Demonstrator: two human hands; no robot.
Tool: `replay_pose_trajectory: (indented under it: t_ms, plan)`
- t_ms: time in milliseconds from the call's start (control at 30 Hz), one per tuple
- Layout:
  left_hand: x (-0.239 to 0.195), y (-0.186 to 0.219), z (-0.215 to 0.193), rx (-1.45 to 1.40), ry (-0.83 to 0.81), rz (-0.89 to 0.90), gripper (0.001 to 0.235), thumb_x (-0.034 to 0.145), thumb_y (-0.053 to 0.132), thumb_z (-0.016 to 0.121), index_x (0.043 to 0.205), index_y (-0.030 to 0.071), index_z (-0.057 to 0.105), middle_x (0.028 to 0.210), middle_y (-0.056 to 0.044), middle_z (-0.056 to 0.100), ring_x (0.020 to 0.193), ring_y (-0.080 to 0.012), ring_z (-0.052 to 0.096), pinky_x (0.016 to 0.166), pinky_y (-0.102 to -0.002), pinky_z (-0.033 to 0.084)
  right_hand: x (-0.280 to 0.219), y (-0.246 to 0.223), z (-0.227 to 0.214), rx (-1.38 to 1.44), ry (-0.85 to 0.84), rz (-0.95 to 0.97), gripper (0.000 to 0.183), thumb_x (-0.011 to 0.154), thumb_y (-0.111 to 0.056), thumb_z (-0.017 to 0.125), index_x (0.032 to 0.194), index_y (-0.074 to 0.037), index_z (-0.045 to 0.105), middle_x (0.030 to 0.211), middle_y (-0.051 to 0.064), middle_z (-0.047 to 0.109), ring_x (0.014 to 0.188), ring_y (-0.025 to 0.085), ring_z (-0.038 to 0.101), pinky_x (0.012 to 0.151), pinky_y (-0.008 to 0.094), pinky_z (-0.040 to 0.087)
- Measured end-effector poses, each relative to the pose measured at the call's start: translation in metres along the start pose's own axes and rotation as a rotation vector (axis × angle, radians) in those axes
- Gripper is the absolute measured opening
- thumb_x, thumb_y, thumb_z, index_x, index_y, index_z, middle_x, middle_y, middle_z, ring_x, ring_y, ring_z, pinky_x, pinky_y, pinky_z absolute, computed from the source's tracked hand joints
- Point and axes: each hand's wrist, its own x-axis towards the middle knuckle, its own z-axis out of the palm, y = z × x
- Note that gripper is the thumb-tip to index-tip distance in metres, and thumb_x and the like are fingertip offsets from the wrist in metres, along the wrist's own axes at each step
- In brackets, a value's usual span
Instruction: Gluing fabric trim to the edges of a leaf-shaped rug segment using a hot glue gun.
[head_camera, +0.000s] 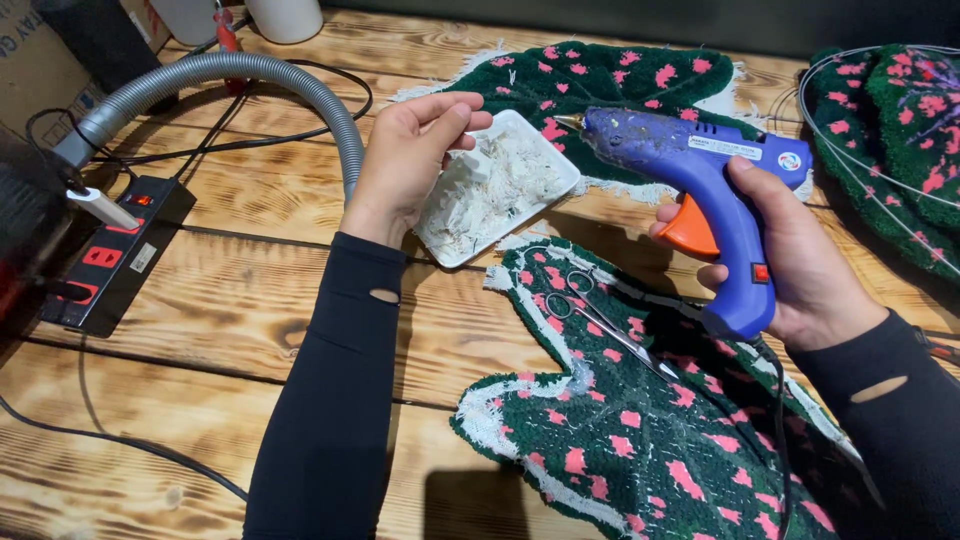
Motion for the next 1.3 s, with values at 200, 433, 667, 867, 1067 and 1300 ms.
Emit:
replay_pose_trajectory:
  t_ms: [200, 433, 667, 867, 1067, 1300]
  plan:
    - [-0.007, 0.007, 0.003, 0.026, 0.019, 0.013, 0.028, 0.091, 0.01, 0.08, 0.117, 0.001, 0.077, 0.094, 0.0, 0.074, 0.071, -0.0024, 0.055, 0.062, -0.018, 0.043, -0.017, -0.007, -0.013, 0.017, 0.049, -0.018, 0.05, 0.112, -0.044, 0.042, 0.146, -0.009, 0.053, 0.11, 0.016, 0.071, 0.085, 0.012, 0.069, 0.046, 0.017, 0.049]
    - [-0.015, 0.019, 0.013, 0.256, 0.086, 0.186, 0.024, 0.083, 0.002, 0.084, 0.106, 0.0, 0.08, 0.088, -0.003, 0.076, 0.079, -0.0073, 0.071, 0.073, -0.021, 0.059, -0.028, -0.005, -0.024, 0.06, 0.014, -0.031, 0.052, 0.113, -0.044, 0.042, 0.145, -0.005, 0.054, 0.109, 0.015, 0.071, 0.081, 0.011, 0.068, 0.046, 0.017, 0.05]
    - [-0.014, 0.017, 0.017, 0.399, 0.171, 0.297, 0.021, 0.092, 0.013, 0.076, 0.108, -0.001, 0.076, 0.089, -0.005, 0.079, 0.08, -0.0076, 0.077, 0.068, -0.022, 0.058, -0.028, -0.001, -0.023, 0.143, -0.067, -0.04, 0.05, 0.114, -0.042, 0.044, 0.143, -0.003, 0.054, 0.107, 0.017, 0.072, 0.076, 0.012, 0.069, 0.045, 0.017, 0.053]
    - [-0.012, 0.018, 0.01, 0.56, 0.148, 0.249, 0.021, 0.105, 0.016, 0.068, 0.114, 0.001, 0.077, 0.093, -0.006, 0.079, 0.076, -0.0078, 0.065, 0.071, -0.026, 0.053, -0.023, 0.004, -0.023, 0.109, -0.01, -0.003, 0.051, 0.112, -0.044, 0.043, 0.143, -0.005, 0.054, 0.107, 0.017, 0.072, 0.077, 0.012, 0.069, 0.044, 0.017, 0.051]
    - [-0.01, 0.008, 0.003, 0.344, 0.068, 0.366, 0.039, 0.089, -0.001, 0.08, 0.127, 0.0, 0.071, 0.099, 0.0, 0.066, 0.086, -0.0062, 0.064, 0.079, -0.02, 0.056, -0.02, 0.005, -0.02, 0.118, -0.043, -0.006, 0.052, 0.113, -0.044, 0.043, 0.144, -0.004, 0.055, 0.108, 0.018, 0.072, 0.077, 0.012, 0.069, 0.044, 0.017, 0.052]
    - [-0.01, 0.013, 0.008, 0.251, 0.018, 0.396, 0.058, 0.088, -0.008, 0.073, 0.142, 0.002, 0.057, 0.135, -0.013, 0.063, 0.128, -0.0159, 0.063, 0.089, -0.024, 0.065, -0.021, 0.003, -0.018, 0.112, -0.034, -0.008, 0.052, 0.112, -0.044, 0.043, 0.144, -0.005, 0.054, 0.108, 0.017, 0.072, 0.082, 0.013, 0.07, 0.044, 0.017, 0.051]
